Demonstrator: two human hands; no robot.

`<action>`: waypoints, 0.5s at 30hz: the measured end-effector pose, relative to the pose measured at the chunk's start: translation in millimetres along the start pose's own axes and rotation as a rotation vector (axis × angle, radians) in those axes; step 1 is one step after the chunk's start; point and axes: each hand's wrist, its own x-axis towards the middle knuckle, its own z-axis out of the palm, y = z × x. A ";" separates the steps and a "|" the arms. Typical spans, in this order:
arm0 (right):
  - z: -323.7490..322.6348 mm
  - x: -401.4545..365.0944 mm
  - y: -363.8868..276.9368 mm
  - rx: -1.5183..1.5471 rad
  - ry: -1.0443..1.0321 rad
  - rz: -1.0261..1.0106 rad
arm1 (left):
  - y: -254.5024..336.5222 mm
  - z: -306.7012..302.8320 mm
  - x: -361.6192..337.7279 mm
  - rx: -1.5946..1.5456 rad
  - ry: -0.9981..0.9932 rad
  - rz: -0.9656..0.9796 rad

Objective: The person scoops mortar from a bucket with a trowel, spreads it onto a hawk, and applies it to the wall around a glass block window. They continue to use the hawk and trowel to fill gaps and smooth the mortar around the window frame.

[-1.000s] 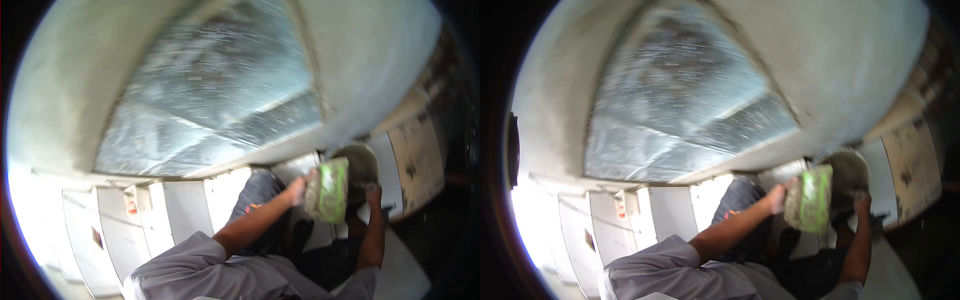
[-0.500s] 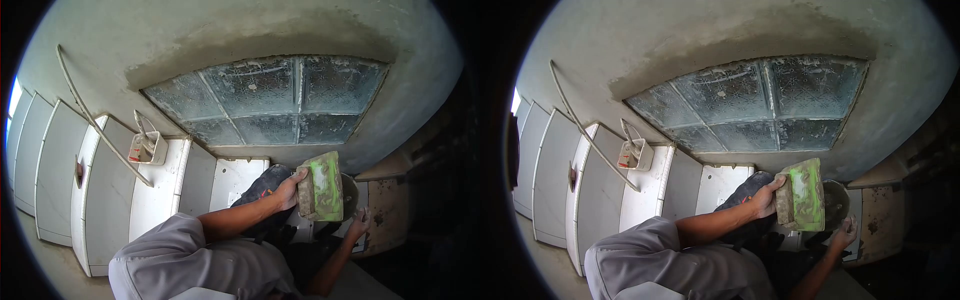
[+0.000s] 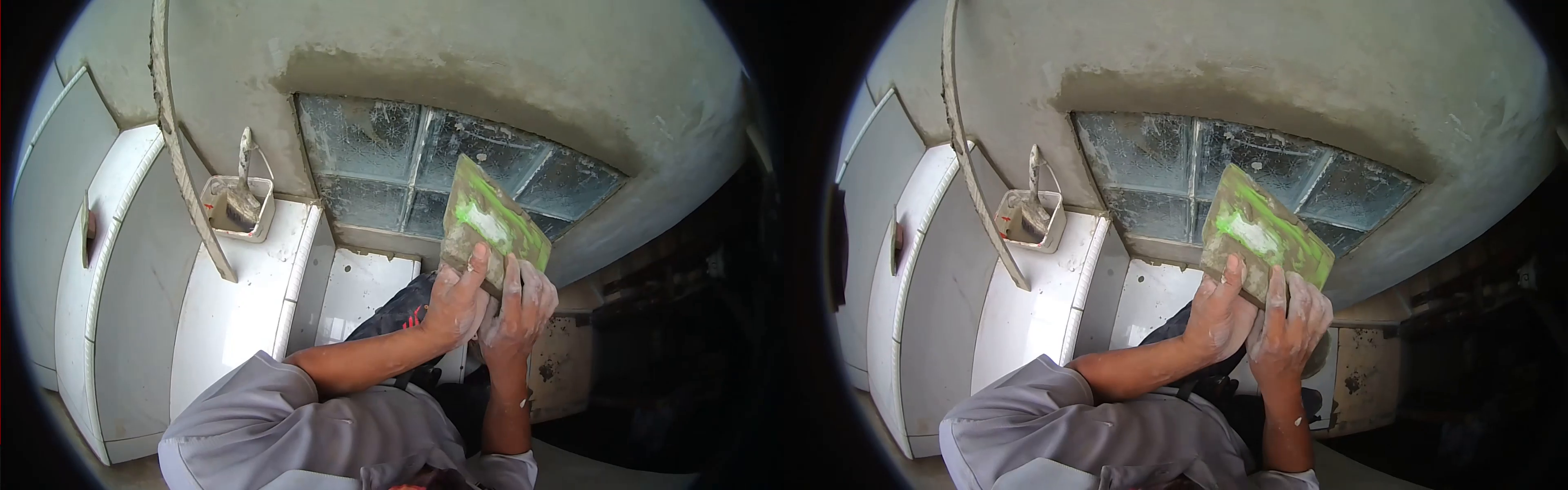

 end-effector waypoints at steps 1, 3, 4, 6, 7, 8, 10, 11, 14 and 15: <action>-3.5 13.6 -3.2 -0.008 0.003 -0.037 | 3.8 1.8 -0.9 0.083 0.009 0.058; -5.7 40.0 -6.3 -0.021 0.050 -0.128 | 14.7 7.7 1.7 0.213 -0.008 0.159; -10.5 53.4 -5.8 0.007 0.050 -0.160 | 23.7 13.2 2.8 0.258 -0.034 0.205; -28.5 84.9 -3.1 0.066 0.047 -0.220 | 52.7 26.6 2.0 0.274 -0.164 0.279; -37.4 103.3 -2.8 0.086 0.053 -0.249 | 63.1 29.5 2.3 0.341 -0.203 0.329; -45.4 121.7 -3.4 0.109 0.056 -0.276 | 67.8 24.1 2.9 0.380 -0.221 0.294; -53.6 154.4 -5.8 0.217 0.033 -0.191 | 74.8 14.0 4.6 0.463 -0.266 0.223; -56.1 170.4 -6.2 0.212 0.004 -0.193 | 76.1 7.7 5.9 0.482 -0.243 0.162; -53.5 206.9 -0.4 0.165 -0.090 -0.227 | 77.6 -8.9 11.2 0.576 -0.203 -0.008; -51.2 215.3 2.2 0.143 -0.118 -0.248 | 81.2 -12.7 12.5 0.623 -0.182 -0.031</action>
